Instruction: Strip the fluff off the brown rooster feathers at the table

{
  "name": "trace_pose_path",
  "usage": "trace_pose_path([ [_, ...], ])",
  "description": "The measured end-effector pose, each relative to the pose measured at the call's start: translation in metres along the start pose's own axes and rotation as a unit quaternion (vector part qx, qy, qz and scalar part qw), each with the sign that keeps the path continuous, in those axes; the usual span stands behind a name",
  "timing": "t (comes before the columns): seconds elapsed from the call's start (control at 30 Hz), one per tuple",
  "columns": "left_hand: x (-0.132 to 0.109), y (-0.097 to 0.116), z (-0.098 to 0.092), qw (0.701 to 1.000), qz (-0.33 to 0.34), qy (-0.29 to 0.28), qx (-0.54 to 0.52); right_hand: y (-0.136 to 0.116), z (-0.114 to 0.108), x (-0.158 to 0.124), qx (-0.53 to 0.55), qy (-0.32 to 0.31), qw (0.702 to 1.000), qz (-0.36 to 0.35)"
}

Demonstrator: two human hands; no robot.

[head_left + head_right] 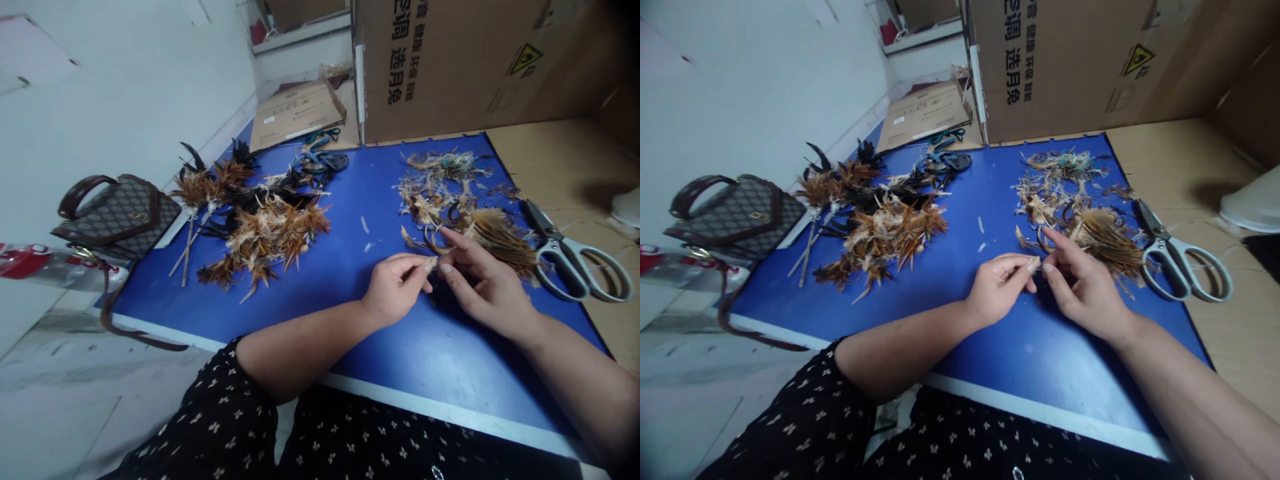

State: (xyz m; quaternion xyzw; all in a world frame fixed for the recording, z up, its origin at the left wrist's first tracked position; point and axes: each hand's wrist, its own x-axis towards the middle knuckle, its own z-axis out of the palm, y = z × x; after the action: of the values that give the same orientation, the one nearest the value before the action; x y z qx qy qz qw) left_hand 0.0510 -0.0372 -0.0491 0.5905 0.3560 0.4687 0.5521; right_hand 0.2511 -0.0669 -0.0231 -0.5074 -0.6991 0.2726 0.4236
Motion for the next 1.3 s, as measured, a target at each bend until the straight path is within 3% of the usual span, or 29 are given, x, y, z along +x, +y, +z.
trace_pose_path([
  [0.13,0.000,-0.008,-0.001,0.998,0.030,-0.015,0.060,-0.001,0.000,-0.001,0.016,-0.022,1.000,-0.015],
  [0.37,0.012,-0.014,-0.008,1.000,0.005,0.011,0.020,0.006,-0.012,-0.001,0.032,-0.015,0.999,0.003],
  [0.5,0.011,-0.013,-0.008,0.997,0.040,0.031,0.059,0.008,-0.014,-0.001,0.051,-0.007,0.998,0.019],
  [0.77,0.000,-0.004,-0.004,0.988,0.082,-0.027,0.125,0.006,-0.003,-0.003,0.056,-0.039,0.997,-0.020],
  [0.97,0.007,-0.007,-0.008,0.993,0.065,-0.004,0.101,0.007,-0.010,0.001,0.021,-0.026,0.999,-0.015],
  [1.13,0.014,-0.018,-0.011,0.997,0.044,0.025,0.065,0.009,-0.019,0.009,-0.065,0.011,0.996,-0.067],
  [1.3,0.016,-0.010,-0.014,0.990,0.067,0.092,0.082,0.016,-0.017,0.010,-0.123,0.031,0.986,-0.105],
])
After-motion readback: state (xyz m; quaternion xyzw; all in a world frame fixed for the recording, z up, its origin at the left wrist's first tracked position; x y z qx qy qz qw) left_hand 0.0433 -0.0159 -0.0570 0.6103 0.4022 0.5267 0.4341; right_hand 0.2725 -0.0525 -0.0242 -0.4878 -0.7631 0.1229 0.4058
